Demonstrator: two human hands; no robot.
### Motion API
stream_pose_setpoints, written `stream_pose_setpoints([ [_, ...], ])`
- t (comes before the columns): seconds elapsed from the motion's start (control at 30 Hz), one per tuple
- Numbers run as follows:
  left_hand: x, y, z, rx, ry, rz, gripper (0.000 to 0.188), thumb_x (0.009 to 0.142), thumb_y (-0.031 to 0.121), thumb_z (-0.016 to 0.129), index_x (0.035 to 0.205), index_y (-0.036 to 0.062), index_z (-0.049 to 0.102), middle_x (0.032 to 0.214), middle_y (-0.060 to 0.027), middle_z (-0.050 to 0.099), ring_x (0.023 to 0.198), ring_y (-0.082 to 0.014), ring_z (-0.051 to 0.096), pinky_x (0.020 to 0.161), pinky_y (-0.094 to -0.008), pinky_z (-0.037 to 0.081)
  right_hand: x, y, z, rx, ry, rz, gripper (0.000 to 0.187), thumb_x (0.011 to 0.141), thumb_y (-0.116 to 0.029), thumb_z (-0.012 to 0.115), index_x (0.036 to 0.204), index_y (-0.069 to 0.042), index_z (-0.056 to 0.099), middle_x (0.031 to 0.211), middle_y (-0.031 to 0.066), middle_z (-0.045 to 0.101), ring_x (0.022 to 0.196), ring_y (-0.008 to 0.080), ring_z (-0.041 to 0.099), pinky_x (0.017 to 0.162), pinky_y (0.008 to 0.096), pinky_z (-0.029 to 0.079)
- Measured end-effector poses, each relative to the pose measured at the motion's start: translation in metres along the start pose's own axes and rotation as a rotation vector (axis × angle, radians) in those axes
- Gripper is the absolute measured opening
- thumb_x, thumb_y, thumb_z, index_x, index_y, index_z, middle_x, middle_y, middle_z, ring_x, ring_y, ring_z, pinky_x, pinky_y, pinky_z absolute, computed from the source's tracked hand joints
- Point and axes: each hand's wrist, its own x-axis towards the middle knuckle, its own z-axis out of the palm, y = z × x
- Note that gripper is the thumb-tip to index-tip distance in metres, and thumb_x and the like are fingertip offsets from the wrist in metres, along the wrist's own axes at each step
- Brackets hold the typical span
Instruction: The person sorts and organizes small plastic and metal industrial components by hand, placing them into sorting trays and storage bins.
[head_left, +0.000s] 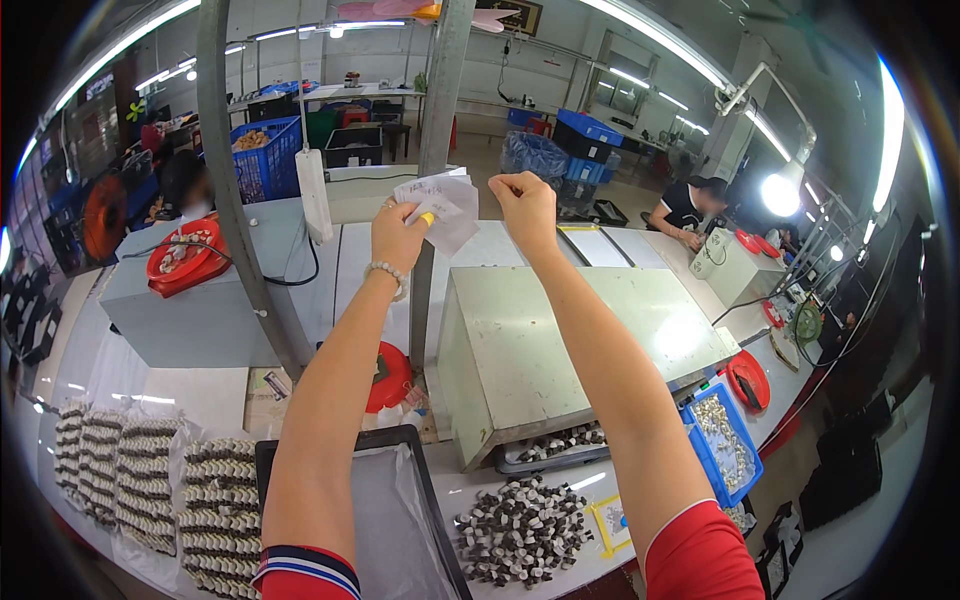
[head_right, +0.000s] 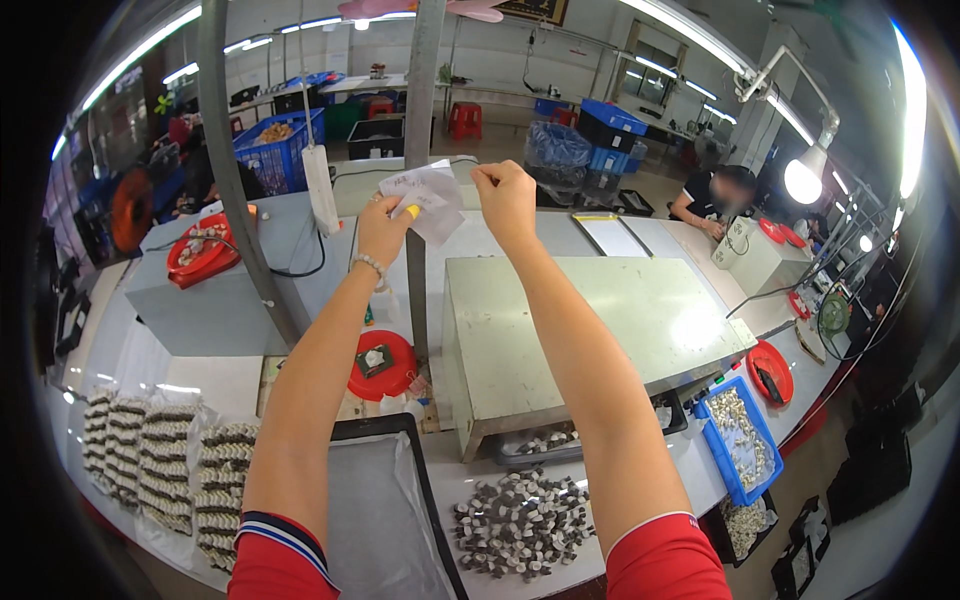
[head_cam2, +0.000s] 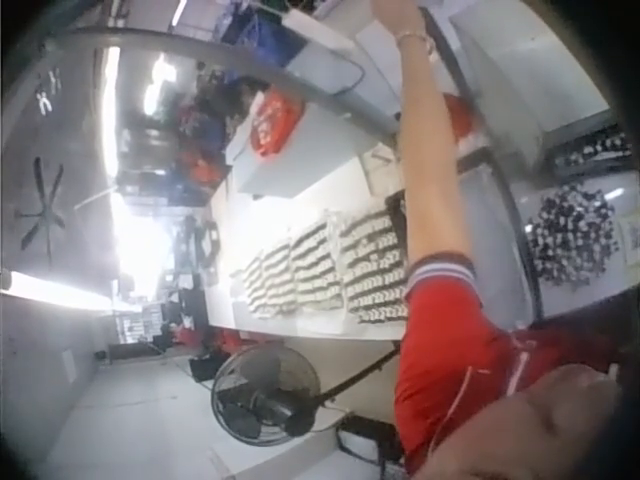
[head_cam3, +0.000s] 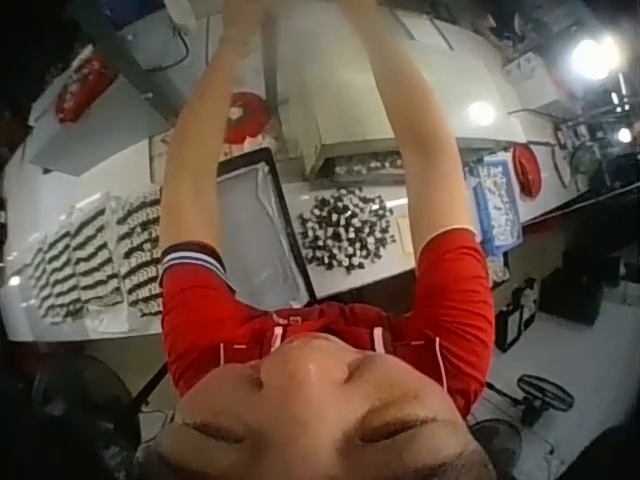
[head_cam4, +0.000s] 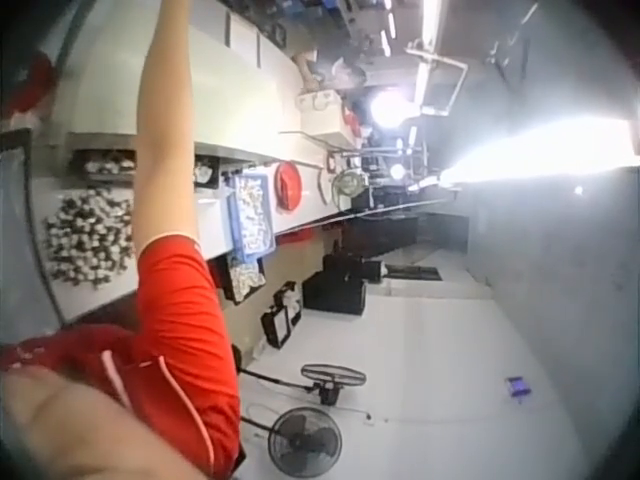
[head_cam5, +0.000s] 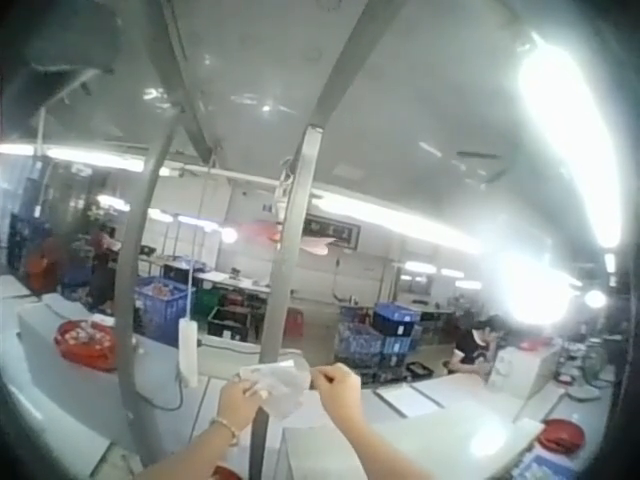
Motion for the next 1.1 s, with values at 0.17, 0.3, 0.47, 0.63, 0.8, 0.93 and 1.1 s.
stream_pose_setpoints([
  [0.17, 0.0, -0.005, -0.004, 0.008, -0.025, -0.028, 0.021, 0.069, 0.01, 0.064, 0.085, -0.004, 0.063, 0.095, -0.016, 0.057, 0.083, -0.0293, 0.056, 0.071, -0.0326, 0.044, -0.007, -0.015, 0.0, -0.082, -0.153, 0.051, 0.019, 0.068, -0.017, 0.071, 0.078, -0.002, 0.066, 0.071, 0.011, 0.055, 0.063, 0.0246, 0.053, 0.058, 0.0334, 0.043],
  [0.3, 0.001, -0.003, -0.005, -0.015, -0.035, -0.023, 0.021, 0.069, 0.01, 0.064, 0.084, -0.0043, 0.063, 0.094, -0.0157, 0.057, 0.083, -0.0287, 0.056, 0.071, -0.0323, 0.044, -0.005, -0.017, 0.008, -0.159, -0.209, -0.084, 0.022, 0.069, -0.02, 0.073, 0.076, -0.001, 0.066, 0.068, 0.0056, 0.051, 0.056, 0.0156, 0.044, 0.052, 0.0286, 0.038],
  [0.47, 0.001, -0.002, -0.001, 0.009, -0.009, 0.006, 0.021, 0.069, 0.012, 0.062, 0.084, -0.0028, 0.063, 0.086, -0.0131, 0.057, 0.074, -0.0222, 0.054, 0.064, -0.0284, 0.041, -0.001, -0.009, 0.008, -0.117, -0.157, -0.127, 0.022, 0.067, -0.019, 0.073, 0.075, -0.001, 0.065, 0.066, 0.0068, 0.049, 0.055, 0.0172, 0.044, 0.051, 0.029, 0.037],
  [0.63, 0.001, -0.004, -0.008, 0.014, -0.046, -0.034, 0.021, 0.069, 0.009, 0.064, 0.084, -0.0047, 0.063, 0.093, -0.0153, 0.057, 0.082, -0.0279, 0.056, 0.071, -0.032, 0.044, -0.01, -0.013, 0.006, -0.131, -0.115, -0.115, 0.018, 0.066, -0.014, 0.073, 0.075, -0.002, 0.064, 0.069, 0.0057, 0.048, 0.059, 0.0163, 0.044, 0.054, 0.0295, 0.038],
  [0.8, 0.002, -0.002, -0.005, 0.0, -0.044, -0.04, 0.021, 0.069, 0.009, 0.063, 0.084, -0.0046, 0.063, 0.093, -0.0158, 0.057, 0.082, -0.0282, 0.056, 0.07, -0.032, 0.044, -0.008, -0.015, 0.007, -0.146, -0.143, -0.155, 0.018, 0.066, -0.013, 0.073, 0.073, -0.001, 0.062, 0.07, 0.0059, 0.047, 0.061, 0.0171, 0.045, 0.056, 0.0298, 0.039],
  [0.93, 0.002, -0.006, -0.005, 0.012, -0.009, 0.009, 0.021, 0.07, 0.011, 0.061, 0.085, -0.0035, 0.062, 0.086, -0.0127, 0.058, 0.072, -0.0213, 0.053, 0.064, -0.0287, 0.041, -0.009, -0.018, 0.01, -0.145, -0.158, -0.162, 0.018, 0.066, -0.014, 0.073, 0.074, -0.001, 0.063, 0.071, 0.0066, 0.048, 0.061, 0.0183, 0.046, 0.056, 0.0301, 0.039],
  [1.1, -0.001, -0.001, -0.006, 0.016, -0.03, -0.044, 0.019, 0.069, 0.009, 0.063, 0.082, -0.0046, 0.062, 0.092, -0.0153, 0.056, 0.079, -0.0277, 0.056, 0.069, -0.0321, 0.044, -0.008, -0.012, 0.013, -0.143, -0.145, -0.161, 0.016, 0.069, -0.013, 0.07, 0.078, -0.001, 0.064, 0.07, 0.0071, 0.049, 0.058, 0.0187, 0.046, 0.055, 0.03, 0.039],
])
